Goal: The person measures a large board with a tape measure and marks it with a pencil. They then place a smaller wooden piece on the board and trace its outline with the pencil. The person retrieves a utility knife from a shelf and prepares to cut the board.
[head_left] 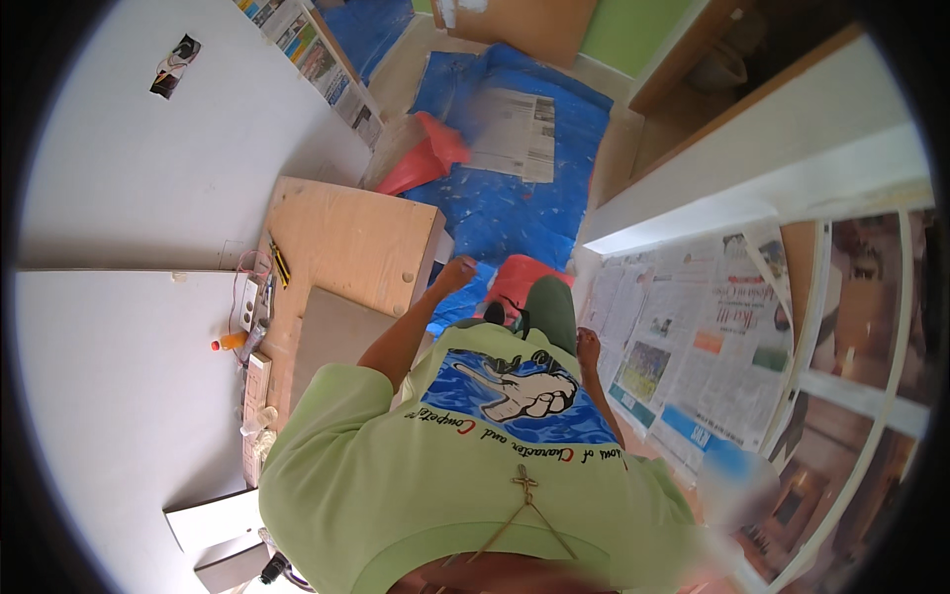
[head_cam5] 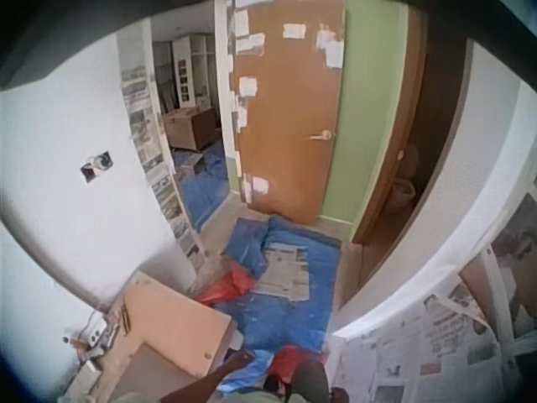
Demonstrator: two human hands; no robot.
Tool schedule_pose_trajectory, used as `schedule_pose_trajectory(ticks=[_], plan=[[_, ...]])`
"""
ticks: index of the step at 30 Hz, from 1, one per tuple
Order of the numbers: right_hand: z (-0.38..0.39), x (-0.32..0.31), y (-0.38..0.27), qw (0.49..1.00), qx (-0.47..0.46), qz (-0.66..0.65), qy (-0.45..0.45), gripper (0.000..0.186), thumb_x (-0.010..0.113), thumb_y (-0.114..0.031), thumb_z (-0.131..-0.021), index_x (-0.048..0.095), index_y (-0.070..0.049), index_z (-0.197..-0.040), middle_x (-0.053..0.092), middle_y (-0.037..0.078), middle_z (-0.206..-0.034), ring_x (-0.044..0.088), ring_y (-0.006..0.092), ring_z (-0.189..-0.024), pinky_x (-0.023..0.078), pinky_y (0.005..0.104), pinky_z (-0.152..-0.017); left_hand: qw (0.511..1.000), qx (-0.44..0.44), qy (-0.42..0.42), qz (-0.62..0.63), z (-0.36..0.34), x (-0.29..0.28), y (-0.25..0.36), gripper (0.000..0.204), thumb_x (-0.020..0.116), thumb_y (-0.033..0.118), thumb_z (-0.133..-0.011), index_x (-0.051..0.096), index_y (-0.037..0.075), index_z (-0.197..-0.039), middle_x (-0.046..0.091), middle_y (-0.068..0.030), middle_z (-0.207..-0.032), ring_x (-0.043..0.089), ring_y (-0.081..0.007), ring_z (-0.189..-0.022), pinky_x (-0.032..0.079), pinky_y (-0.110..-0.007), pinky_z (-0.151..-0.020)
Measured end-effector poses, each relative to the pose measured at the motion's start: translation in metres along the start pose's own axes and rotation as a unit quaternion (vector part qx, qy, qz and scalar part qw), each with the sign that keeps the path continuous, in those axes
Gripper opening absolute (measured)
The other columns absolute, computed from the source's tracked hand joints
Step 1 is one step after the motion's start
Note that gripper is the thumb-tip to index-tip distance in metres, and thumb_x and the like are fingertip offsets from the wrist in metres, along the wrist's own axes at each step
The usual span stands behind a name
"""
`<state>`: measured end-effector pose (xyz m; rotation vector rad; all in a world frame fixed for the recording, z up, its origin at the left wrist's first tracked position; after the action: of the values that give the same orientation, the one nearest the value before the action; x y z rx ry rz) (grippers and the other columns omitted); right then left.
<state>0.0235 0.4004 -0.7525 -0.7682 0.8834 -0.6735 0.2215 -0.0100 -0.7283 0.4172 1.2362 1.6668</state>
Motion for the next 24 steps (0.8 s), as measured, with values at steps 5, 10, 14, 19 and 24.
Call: schedule_pose_trajectory(ticks=[5,10,14,19,24], plan=[[-0.090,0.035,-0.015,0.986,-0.097,0.110,-0.076,0.038,0.058,-0.036,-0.095,0.071,-0.002,-0.100,0.072,0.013,-0.090,0.068,0.0226,-0.082,0.053,0.0363,-0.074,0.993,-0.106,0.006,0.041,-0.040,-0.025,-0.012,0.027,0.062,0.016,-0.092,0.060,-0.001,-0.113,0.066,-0.0101,-0.097,0.064,-0.0162,-0.076,0.052,-0.031,-0.067],[-0.204,0.085,-0.014,0.977,-0.057,-0.015,-0.203,0.042,0.058,-0.042,-0.093,0.071,-0.003,-0.103,0.072,0.014,-0.092,0.069,0.0239,-0.081,0.054,0.0382,-0.074,0.976,-0.211,-0.023,0.045,-0.109,-0.059,-0.037,0.020,0.064,0.019,-0.092,0.063,0.007,-0.108,0.066,-0.0071,-0.089,0.061,-0.0114,-0.069,0.046,-0.026,-0.056],[-0.319,0.102,-0.128,0.935,-0.195,0.224,-0.195,0.039,0.058,-0.040,-0.094,0.069,-0.005,-0.106,0.072,0.013,-0.090,0.069,0.0233,-0.077,0.054,0.0364,-0.071,0.945,-0.320,-0.027,0.067,-0.198,-0.098,-0.015,0.014,0.062,0.021,-0.093,0.064,0.012,-0.103,0.064,-0.0031,-0.082,0.057,-0.0080,-0.064,0.041,-0.023,-0.049],[-0.508,0.143,-0.252,0.962,0.194,-0.030,-0.189,0.015,0.063,-0.021,-0.094,0.064,-0.011,-0.106,0.065,0.007,-0.076,0.061,0.0159,-0.058,0.052,0.0323,-0.053,0.958,-0.105,0.207,0.167,-0.312,-0.195,0.103,0.020,0.061,0.018,-0.092,0.065,0.002,-0.103,0.067,-0.0092,-0.085,0.065,-0.0164,-0.066,0.051,-0.031,-0.061],[-0.686,0.236,-0.450,0.972,0.060,0.023,-0.225,0.017,0.057,-0.020,-0.098,0.063,-0.007,-0.107,0.064,0.007,-0.075,0.062,0.0151,-0.059,0.048,0.0263,-0.048,0.915,-0.044,0.329,0.230,-0.378,-0.275,0.155,0.026,0.060,0.021,-0.093,0.062,0.000,-0.108,0.065,-0.0088,-0.089,0.064,-0.0162,-0.072,0.051,-0.031,-0.065]])
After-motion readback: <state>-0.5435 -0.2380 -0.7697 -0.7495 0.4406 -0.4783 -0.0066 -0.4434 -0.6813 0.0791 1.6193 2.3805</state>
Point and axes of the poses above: each hand's wrist, its own z-axis away from the middle knuckle, its own x-axis out of the palm, y = z × x, the point moved 8 cm from there along -z, towards the middle knuckle
